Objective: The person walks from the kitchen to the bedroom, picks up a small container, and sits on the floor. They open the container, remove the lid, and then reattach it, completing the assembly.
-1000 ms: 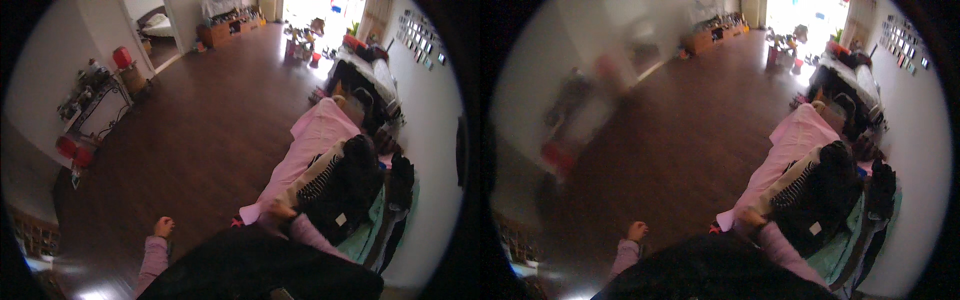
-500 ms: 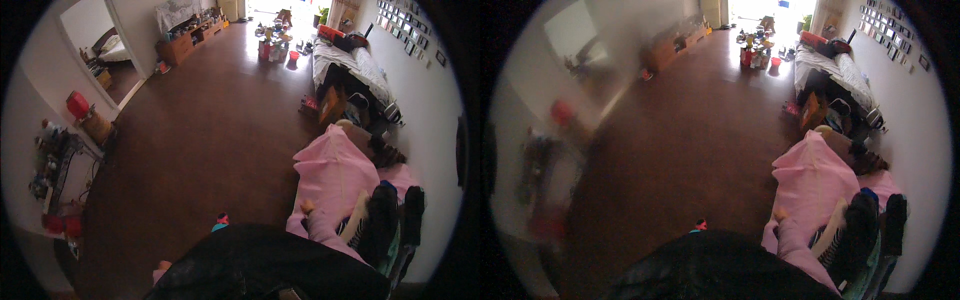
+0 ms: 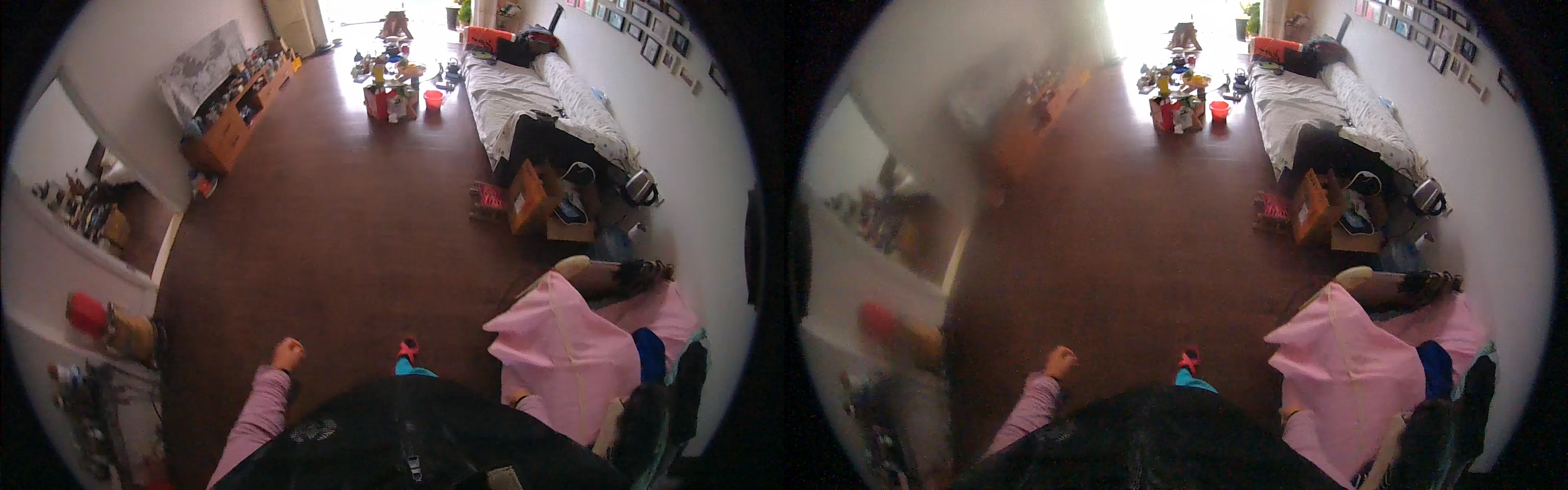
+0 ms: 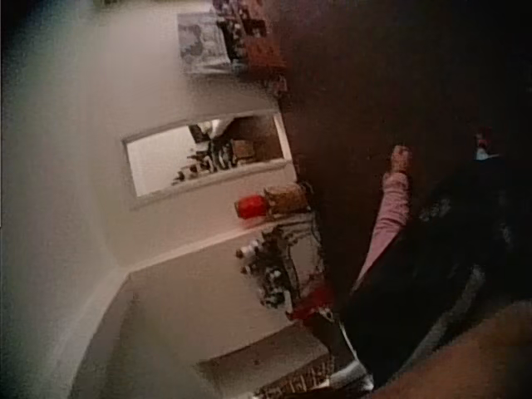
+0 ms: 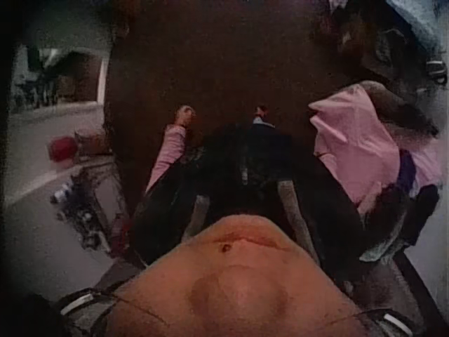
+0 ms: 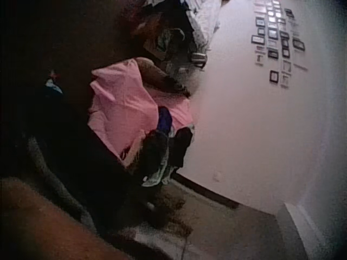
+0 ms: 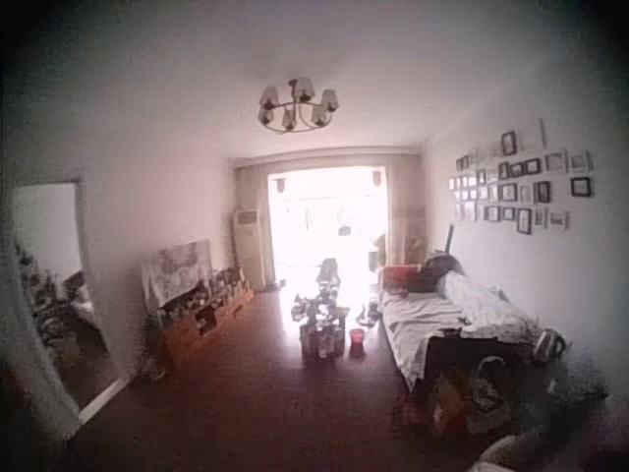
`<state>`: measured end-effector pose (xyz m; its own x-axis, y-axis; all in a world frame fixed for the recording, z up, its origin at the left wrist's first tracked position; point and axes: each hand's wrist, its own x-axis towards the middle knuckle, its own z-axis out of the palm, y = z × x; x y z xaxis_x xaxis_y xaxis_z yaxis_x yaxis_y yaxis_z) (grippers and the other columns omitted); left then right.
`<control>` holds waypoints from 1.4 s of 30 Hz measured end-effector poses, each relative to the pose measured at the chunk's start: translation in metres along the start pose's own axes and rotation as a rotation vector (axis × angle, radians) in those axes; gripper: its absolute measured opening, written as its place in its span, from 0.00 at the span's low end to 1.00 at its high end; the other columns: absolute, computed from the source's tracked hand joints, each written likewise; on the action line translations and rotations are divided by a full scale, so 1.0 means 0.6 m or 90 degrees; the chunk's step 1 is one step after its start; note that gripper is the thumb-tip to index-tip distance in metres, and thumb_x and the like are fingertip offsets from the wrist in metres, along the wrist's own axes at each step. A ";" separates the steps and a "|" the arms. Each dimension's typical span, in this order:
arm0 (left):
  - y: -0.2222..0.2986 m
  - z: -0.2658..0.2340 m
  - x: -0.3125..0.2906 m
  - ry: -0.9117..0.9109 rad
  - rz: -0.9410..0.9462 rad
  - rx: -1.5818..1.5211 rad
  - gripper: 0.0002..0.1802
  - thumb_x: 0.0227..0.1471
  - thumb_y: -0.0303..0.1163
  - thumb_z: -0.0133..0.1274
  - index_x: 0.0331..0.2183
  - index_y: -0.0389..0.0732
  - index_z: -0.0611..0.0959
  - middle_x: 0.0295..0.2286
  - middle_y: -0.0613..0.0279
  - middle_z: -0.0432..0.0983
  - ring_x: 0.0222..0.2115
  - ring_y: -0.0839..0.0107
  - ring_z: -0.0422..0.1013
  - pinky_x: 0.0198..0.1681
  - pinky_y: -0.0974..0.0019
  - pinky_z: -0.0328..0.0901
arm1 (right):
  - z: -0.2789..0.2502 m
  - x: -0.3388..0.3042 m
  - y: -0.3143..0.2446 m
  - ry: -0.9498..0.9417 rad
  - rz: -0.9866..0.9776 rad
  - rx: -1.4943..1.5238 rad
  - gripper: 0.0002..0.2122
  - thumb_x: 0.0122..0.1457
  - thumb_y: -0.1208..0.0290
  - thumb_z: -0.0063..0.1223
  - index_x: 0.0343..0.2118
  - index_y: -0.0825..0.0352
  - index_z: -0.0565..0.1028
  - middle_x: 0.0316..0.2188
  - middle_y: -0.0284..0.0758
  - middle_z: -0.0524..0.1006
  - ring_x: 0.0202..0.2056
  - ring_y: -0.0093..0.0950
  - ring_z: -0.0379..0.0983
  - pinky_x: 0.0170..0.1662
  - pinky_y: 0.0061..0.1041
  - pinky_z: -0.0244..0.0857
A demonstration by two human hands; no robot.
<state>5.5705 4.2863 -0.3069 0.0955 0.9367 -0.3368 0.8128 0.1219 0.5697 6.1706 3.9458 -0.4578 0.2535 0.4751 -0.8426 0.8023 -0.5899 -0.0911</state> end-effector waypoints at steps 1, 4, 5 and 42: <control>0.024 0.010 0.038 -0.104 -0.101 -0.175 0.07 0.46 0.33 0.52 0.29 0.42 0.81 0.30 0.55 0.79 0.34 0.60 0.75 0.39 0.60 0.68 | -0.056 0.027 -0.026 0.033 -0.016 -0.012 0.17 0.54 0.56 0.48 0.38 0.65 0.76 0.37 0.45 0.76 0.43 0.42 0.72 0.45 0.38 0.66; 0.032 0.049 0.146 -0.106 0.007 -0.026 0.09 0.45 0.34 0.53 0.29 0.40 0.81 0.30 0.55 0.79 0.32 0.60 0.76 0.39 0.60 0.68 | -0.258 0.102 -0.101 0.214 -0.098 -0.042 0.17 0.54 0.57 0.46 0.35 0.68 0.76 0.34 0.47 0.77 0.40 0.44 0.74 0.43 0.39 0.67; 0.023 0.059 0.181 -0.134 -0.019 -0.031 0.10 0.44 0.34 0.53 0.29 0.40 0.81 0.29 0.55 0.80 0.32 0.59 0.76 0.39 0.60 0.68 | -0.331 0.125 -0.127 0.284 -0.103 -0.015 0.17 0.55 0.57 0.46 0.33 0.68 0.77 0.33 0.48 0.77 0.39 0.44 0.74 0.42 0.39 0.67; 1.210 0.296 1.991 -0.475 0.239 0.194 0.12 0.45 0.37 0.52 0.31 0.41 0.80 0.29 0.51 0.78 0.34 0.52 0.74 0.38 0.53 0.67 | -2.099 1.254 -0.421 0.388 -0.106 0.251 0.16 0.53 0.61 0.47 0.31 0.70 0.78 0.32 0.50 0.77 0.39 0.47 0.73 0.44 0.41 0.66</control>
<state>6.3770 5.4355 -0.4289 0.6496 0.4269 -0.6291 0.7600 -0.3426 0.5523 6.8394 5.2746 -0.4003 0.4929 0.7887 -0.3675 0.6317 -0.6148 -0.4722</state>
